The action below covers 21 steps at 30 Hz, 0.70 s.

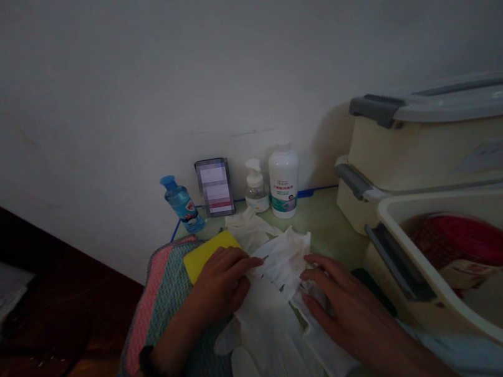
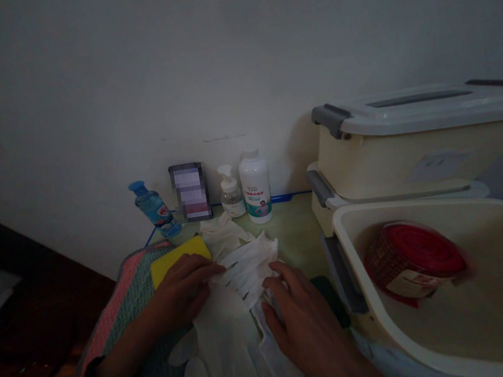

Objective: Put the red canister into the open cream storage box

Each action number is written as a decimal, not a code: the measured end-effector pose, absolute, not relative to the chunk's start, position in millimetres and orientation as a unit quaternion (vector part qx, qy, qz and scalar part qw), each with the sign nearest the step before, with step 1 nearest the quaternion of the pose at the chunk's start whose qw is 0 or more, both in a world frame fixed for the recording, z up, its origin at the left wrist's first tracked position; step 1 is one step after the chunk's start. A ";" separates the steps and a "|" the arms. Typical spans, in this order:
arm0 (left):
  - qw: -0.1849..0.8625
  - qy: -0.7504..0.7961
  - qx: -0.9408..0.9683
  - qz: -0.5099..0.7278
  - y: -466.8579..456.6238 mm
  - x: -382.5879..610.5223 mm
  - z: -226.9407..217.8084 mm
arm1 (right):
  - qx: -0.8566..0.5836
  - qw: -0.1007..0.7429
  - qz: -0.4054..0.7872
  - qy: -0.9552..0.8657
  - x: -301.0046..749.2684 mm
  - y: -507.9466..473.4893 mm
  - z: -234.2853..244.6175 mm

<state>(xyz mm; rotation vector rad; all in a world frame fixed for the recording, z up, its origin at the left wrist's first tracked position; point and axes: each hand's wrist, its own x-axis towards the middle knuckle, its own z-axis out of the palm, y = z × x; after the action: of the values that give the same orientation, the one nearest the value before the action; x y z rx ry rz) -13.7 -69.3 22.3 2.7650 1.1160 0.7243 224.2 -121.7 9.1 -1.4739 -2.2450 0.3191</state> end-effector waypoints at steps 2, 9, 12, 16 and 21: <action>0.041 0.361 0.903 0.229 -69.7 -13.6 25.5 | -0.543 0.216 0.123 -0.803 223.4 -121.5 9.5; 0.107 0.305 0.921 0.217 -70.0 -13.6 30.6 | -0.583 0.224 0.154 -0.765 221.7 -118.6 10.9; 0.124 0.300 0.919 0.222 -70.7 -11.7 29.6 | -0.590 0.201 0.163 -0.765 221.9 -115.6 10.8; 0.129 0.310 0.920 0.201 -71.5 -9.0 27.9 | -0.588 0.177 0.168 -0.771 221.7 -107.7 13.1; 0.114 0.327 0.918 0.194 -72.2 -8.0 24.6 | -0.574 0.210 0.182 -0.770 220.0 -96.1 11.0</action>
<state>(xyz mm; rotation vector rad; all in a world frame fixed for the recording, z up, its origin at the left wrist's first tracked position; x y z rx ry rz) -8.0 -72.2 24.6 2.6918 0.9595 0.5704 220.0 -96.1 11.0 -1.5950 -2.1415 0.5048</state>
